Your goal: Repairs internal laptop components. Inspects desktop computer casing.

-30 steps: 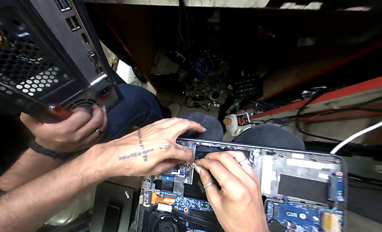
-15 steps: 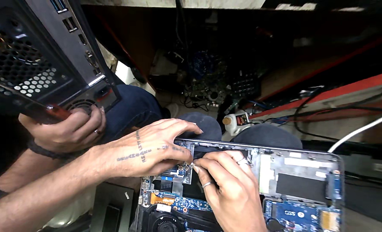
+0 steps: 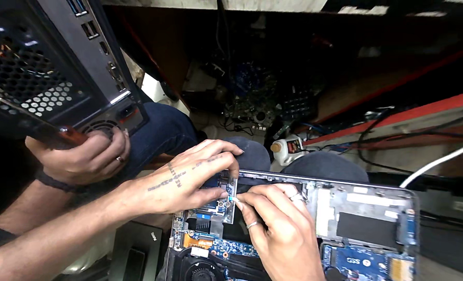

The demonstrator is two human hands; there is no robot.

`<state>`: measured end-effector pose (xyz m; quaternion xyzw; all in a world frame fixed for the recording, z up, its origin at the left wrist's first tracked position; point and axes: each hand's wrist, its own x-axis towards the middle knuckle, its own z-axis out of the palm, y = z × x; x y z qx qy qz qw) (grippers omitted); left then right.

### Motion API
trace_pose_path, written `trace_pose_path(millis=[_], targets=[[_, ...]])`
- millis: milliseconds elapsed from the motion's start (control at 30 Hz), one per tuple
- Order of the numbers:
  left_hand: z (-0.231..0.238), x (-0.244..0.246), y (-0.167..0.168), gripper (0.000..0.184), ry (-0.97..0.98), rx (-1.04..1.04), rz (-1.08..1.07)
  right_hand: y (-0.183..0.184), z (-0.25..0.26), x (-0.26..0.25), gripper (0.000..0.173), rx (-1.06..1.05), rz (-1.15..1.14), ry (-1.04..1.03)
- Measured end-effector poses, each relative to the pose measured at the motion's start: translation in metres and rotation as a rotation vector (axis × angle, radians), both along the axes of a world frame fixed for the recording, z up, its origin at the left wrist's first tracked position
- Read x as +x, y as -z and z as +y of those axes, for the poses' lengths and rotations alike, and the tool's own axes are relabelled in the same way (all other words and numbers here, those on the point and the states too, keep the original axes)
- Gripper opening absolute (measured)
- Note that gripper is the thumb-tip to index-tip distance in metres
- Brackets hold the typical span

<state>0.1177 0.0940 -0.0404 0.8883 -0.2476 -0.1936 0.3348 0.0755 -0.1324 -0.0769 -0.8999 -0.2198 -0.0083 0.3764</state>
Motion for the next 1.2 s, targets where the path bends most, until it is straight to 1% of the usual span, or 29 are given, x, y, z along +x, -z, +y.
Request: trace_pose_path(millis=[200,400,767,900,1200], targets=[[0.0002,0.0021,0.001,0.019,0.0,-0.009,0.025,0.0003,-0.0003,-0.0002,0.015,0.002,0.003,0.001],[0.0011,0.0049,0.0031,0.02,-0.004,-0.029,0.051,0.0003,-0.0005,-0.0004,0.015,0.004,0.004,-0.003],[0.0011,0.0064,0.0032,0.025,0.002,-0.038,0.051,-0.0006,-0.0005,0.0001,0.015,-0.006,0.004,-0.005],[-0.0008,0.0069,0.0021,0.027,-0.006,-0.012,0.053,-0.0008,-0.0003,0.0,0.015,-0.007,0.009,-0.002],[-0.0058,0.0103,-0.0032,0.037,-0.087,0.05,0.157,-0.0004,-0.0011,-0.0002,0.015,0.003,0.005,-0.007]])
